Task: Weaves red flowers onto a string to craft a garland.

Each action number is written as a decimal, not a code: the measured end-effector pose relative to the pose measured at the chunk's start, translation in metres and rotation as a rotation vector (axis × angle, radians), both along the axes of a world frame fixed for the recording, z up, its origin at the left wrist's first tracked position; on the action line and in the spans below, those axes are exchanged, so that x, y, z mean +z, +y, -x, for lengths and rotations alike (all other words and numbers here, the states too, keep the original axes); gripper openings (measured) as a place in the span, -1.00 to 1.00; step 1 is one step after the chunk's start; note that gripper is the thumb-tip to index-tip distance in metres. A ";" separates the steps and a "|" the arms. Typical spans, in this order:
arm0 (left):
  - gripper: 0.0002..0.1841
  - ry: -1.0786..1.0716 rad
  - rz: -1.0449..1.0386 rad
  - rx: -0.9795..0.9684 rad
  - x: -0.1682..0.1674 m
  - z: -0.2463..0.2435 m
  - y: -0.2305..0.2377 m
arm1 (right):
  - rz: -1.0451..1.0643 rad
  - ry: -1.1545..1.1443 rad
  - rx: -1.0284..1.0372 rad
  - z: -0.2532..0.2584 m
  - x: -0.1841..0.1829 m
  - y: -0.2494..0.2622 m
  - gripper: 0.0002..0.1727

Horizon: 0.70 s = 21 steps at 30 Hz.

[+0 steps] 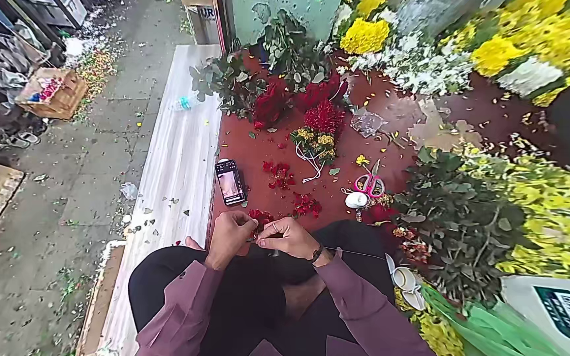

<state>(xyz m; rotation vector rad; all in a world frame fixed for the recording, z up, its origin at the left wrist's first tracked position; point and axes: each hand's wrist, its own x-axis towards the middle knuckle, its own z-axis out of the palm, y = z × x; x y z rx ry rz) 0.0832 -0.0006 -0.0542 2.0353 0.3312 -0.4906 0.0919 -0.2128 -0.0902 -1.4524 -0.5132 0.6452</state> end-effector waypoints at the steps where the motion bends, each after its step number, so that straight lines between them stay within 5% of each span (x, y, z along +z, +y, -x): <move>1: -0.81 0.033 0.053 0.026 0.000 0.000 0.000 | 0.043 -0.039 0.014 0.002 -0.001 0.001 -0.84; 4: -0.82 0.040 0.044 0.020 -0.003 -0.001 -0.001 | 0.128 -0.129 -0.007 0.007 -0.001 0.004 -0.82; 8: -0.85 0.094 0.052 -0.165 0.003 0.000 0.003 | 0.154 0.033 -0.200 -0.018 0.013 -0.026 -0.86; 13: -0.83 0.129 0.023 -0.305 0.006 -0.003 -0.003 | 0.247 0.257 0.017 -0.057 -0.009 -0.062 -0.78; 18: -0.81 0.206 0.004 -0.282 0.004 -0.002 0.003 | 0.971 -0.182 -0.109 -0.131 -0.062 -0.059 -0.67; 21: -0.81 0.231 0.005 -0.260 0.002 -0.003 0.005 | 1.183 -0.395 -0.031 -0.158 -0.117 -0.053 -0.52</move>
